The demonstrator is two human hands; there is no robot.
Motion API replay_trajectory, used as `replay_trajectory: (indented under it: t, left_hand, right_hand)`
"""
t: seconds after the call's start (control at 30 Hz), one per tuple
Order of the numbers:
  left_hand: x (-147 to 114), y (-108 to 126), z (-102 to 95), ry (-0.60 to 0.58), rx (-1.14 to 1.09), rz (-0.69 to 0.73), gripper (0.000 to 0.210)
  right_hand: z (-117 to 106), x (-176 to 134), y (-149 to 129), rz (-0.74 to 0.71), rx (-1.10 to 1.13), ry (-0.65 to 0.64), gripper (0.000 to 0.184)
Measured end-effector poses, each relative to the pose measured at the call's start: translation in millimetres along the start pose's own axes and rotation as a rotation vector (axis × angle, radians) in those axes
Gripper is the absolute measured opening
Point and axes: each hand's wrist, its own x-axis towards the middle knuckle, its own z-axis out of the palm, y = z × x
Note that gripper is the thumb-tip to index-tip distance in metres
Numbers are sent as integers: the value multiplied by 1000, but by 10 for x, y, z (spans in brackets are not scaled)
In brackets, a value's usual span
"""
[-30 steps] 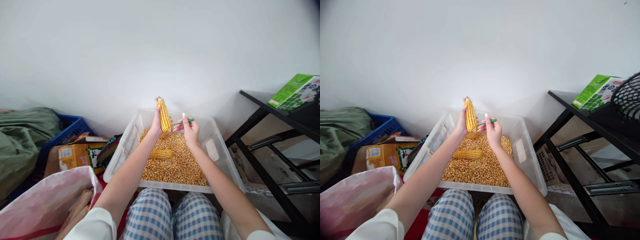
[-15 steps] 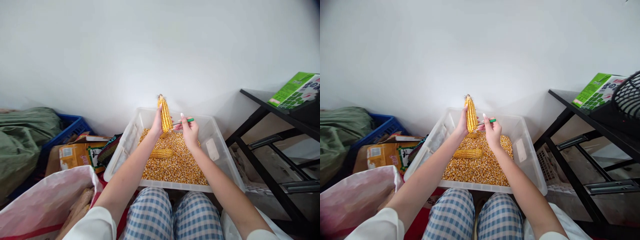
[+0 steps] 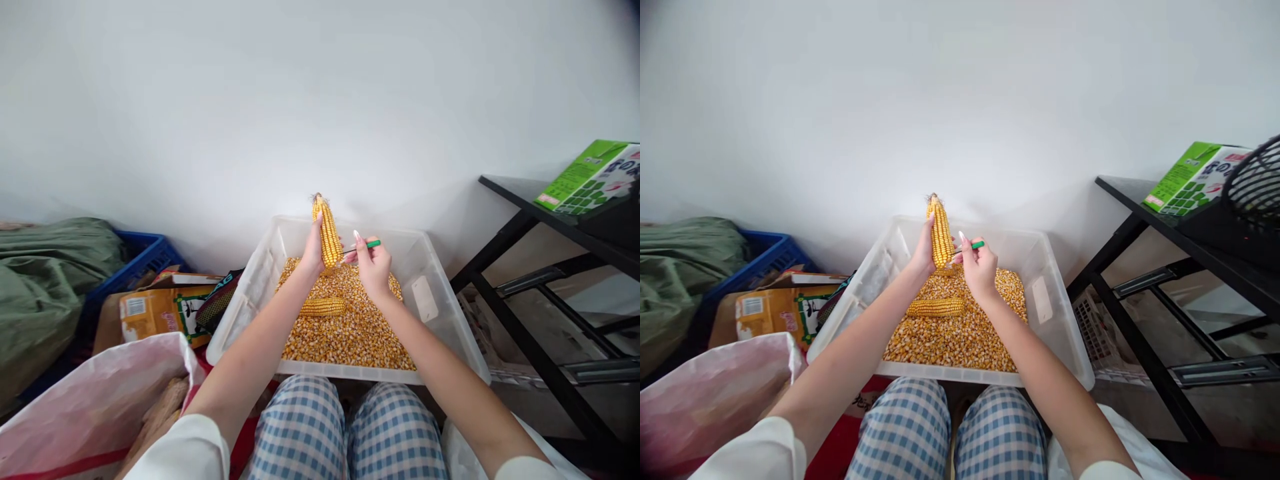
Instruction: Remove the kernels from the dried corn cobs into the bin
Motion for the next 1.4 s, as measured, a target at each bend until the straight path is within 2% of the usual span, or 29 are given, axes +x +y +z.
replay_trajectory:
  t: [0.1,0.23,0.43,0.63,0.8,0.97,1.03,1.13,1.2,1.4]
  left_hand:
    - [-25,14,29,46,-7,-29,66]
    - [-54,15,59,67,52,21,64]
    - [-93,12,97,-4,167,168,54]
    - [-164,40,136,-83,324,286,46]
    - [-190,7,159,-153,446,349,44]
    - [-114,11,111,-69,404,358,45]
    - [-79,33,79,-36,330,326,47]
    - [-47,66,39,-9,233,262,53]
    - [-37,79,26,2,190,234,56]
    - [-22,87,18,6,128,189,58]
  right_hand:
    - [-2,16,0,48,29,11,32]
    - [-23,74,43,167,111,4,36]
    - [-83,174,124,323,185,-51,42]
    - [-117,212,140,396,160,-122,42]
    - [-154,222,198,412,95,-184,41]
    - [-132,186,200,390,23,-243,42]
    - [-104,172,175,339,61,-197,42]
    - [-72,166,127,247,171,-42,42]
    - [-62,162,101,213,216,12,41]
    - [-50,128,78,208,204,-14,38]
